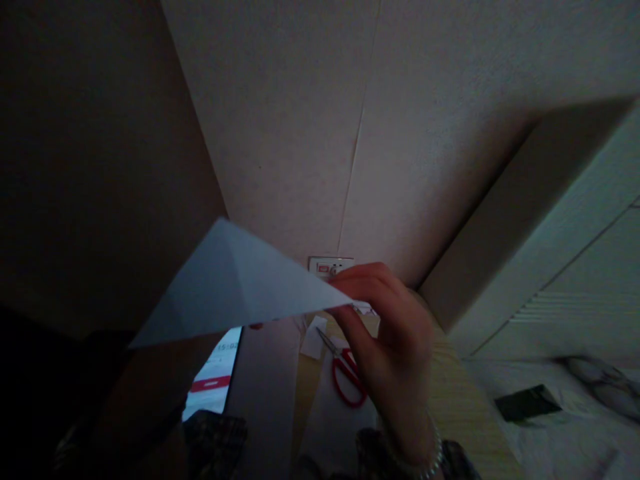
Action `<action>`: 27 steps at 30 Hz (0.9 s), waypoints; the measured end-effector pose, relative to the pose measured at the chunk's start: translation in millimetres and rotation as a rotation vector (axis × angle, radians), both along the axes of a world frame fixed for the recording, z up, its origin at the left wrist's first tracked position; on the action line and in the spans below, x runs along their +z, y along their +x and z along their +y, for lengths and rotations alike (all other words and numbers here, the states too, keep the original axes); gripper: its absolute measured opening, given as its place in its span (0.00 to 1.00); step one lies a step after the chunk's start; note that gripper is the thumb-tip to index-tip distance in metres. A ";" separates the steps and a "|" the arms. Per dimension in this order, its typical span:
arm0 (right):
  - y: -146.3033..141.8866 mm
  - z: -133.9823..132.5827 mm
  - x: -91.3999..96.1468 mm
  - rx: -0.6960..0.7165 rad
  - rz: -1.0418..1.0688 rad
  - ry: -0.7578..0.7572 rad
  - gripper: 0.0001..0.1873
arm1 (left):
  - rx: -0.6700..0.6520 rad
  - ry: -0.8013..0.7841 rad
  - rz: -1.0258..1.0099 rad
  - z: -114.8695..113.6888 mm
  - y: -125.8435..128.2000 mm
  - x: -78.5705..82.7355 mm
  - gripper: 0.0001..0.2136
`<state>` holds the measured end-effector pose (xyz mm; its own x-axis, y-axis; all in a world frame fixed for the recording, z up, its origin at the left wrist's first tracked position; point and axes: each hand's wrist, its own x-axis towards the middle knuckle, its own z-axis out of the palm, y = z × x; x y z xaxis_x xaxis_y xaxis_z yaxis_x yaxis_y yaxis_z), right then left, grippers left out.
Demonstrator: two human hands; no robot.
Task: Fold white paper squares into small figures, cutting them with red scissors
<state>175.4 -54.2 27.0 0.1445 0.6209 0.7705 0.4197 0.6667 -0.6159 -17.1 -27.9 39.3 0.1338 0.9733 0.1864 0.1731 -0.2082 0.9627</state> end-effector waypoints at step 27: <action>-15.8 4.9 3.8 0.116 0.333 -0.258 0.05 | -0.125 -0.077 -0.209 -2.5 11.9 0.5 0.06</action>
